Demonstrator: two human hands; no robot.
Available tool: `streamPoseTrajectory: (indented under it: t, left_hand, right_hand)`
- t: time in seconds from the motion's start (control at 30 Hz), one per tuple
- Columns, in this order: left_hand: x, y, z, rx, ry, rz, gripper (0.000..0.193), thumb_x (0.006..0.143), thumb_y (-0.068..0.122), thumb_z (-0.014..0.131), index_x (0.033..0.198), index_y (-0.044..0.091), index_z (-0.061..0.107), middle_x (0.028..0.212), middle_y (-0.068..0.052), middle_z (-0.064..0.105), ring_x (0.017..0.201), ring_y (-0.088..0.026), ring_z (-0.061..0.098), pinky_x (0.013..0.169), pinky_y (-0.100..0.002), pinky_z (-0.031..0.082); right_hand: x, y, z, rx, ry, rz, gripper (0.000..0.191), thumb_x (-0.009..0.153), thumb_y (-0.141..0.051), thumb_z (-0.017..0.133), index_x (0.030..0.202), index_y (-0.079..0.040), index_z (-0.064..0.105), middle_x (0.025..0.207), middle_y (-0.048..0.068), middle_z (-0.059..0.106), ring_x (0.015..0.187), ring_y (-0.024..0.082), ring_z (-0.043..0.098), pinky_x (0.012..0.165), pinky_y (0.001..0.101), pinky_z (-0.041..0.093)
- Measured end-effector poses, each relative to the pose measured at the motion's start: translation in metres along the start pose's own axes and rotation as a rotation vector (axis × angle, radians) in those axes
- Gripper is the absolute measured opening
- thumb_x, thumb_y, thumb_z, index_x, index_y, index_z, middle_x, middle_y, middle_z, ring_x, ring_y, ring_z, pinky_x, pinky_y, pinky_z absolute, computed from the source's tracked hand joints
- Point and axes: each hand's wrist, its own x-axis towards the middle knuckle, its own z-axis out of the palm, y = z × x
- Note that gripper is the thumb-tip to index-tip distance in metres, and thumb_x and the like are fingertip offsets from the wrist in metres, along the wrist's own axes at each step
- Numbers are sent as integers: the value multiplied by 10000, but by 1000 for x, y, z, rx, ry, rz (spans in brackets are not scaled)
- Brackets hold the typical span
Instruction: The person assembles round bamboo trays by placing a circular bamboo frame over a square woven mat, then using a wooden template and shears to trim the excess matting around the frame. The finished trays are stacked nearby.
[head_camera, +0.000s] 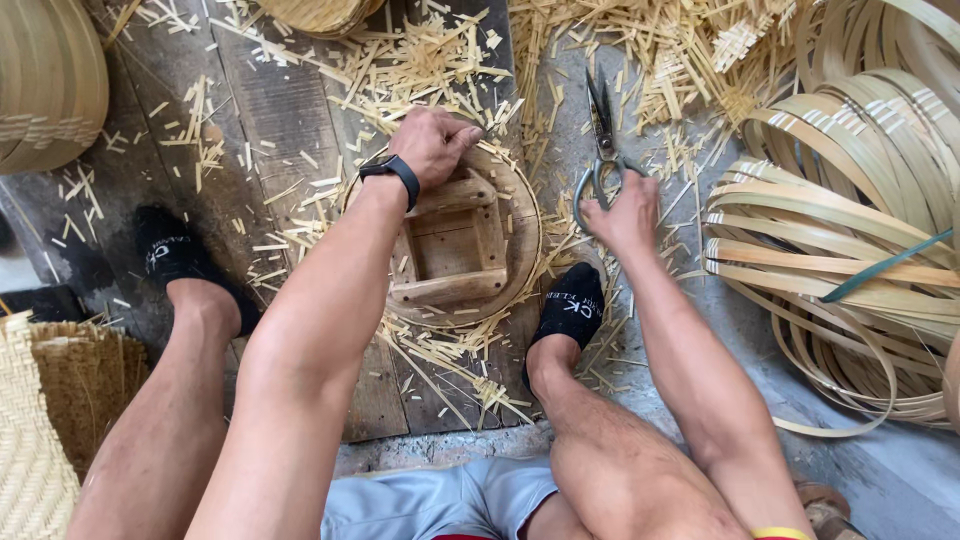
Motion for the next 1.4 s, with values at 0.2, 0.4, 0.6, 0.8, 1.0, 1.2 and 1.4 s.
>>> streamPoseTrajectory:
  t: [0.2, 0.4, 0.6, 0.8, 1.0, 1.2, 1.4]
  left_hand:
    - [21, 12, 8, -286, -272, -319, 256, 807, 358, 843, 974, 164, 825, 890, -57, 780, 774, -206, 723, 798, -364, 586]
    - [12, 8, 28, -175, -71, -222, 256, 762, 326, 914, 895, 114, 859, 864, -174, 766, 834, -270, 654, 774, -402, 556]
    - [-9, -27, -9, -489, 143, -495, 560, 937, 510, 692, 661, 25, 640, 1069, 62, 764, 876, -46, 744, 692, -299, 624]
    - [-75, -89, -56, -471, -193, -985, 231, 868, 300, 829, 994, 112, 781, 886, -76, 767, 666, -135, 660, 590, -278, 554]
    - [-76, -98, -42, -521, -104, -994, 231, 848, 226, 846, 1001, 59, 800, 869, -83, 771, 674, -133, 671, 599, -284, 568]
    - [-100, -99, -37, -514, 49, -743, 299, 827, 224, 894, 1032, 42, 775, 892, -55, 779, 712, -82, 694, 634, -237, 579]
    - [-123, -103, -40, -703, -12, -1066, 247, 828, 191, 842, 1028, 57, 789, 882, -53, 791, 684, -107, 714, 603, -275, 608]
  right_hand:
    - [-34, -20, 41, 904, -562, 320, 282, 884, -202, 814, 1063, -1, 727, 919, 94, 743, 735, 142, 676, 661, 295, 573]
    - [-36, -17, 52, 964, -478, 347, 206, 849, -151, 836, 941, 13, 753, 785, 50, 737, 615, 95, 656, 532, 266, 560]
    - [-57, -22, 29, 608, -398, 153, 337, 895, -200, 840, 1121, 14, 710, 786, 72, 739, 640, 92, 659, 560, 238, 533]
    - [-82, -23, 40, 830, -586, 348, 330, 887, -165, 787, 1140, 20, 683, 799, 67, 724, 634, 103, 688, 539, 249, 592]
    - [-83, -14, 58, 966, -575, 333, 300, 895, -132, 778, 1114, 42, 672, 777, 81, 730, 607, 119, 689, 527, 260, 587]
    - [-83, -17, 55, 950, -535, 324, 288, 899, -134, 777, 1101, 47, 678, 773, 89, 733, 602, 121, 692, 523, 252, 586]
    - [-87, -23, 53, 972, -474, 298, 300, 890, -115, 787, 1114, 58, 689, 795, 85, 738, 609, 114, 688, 512, 253, 581]
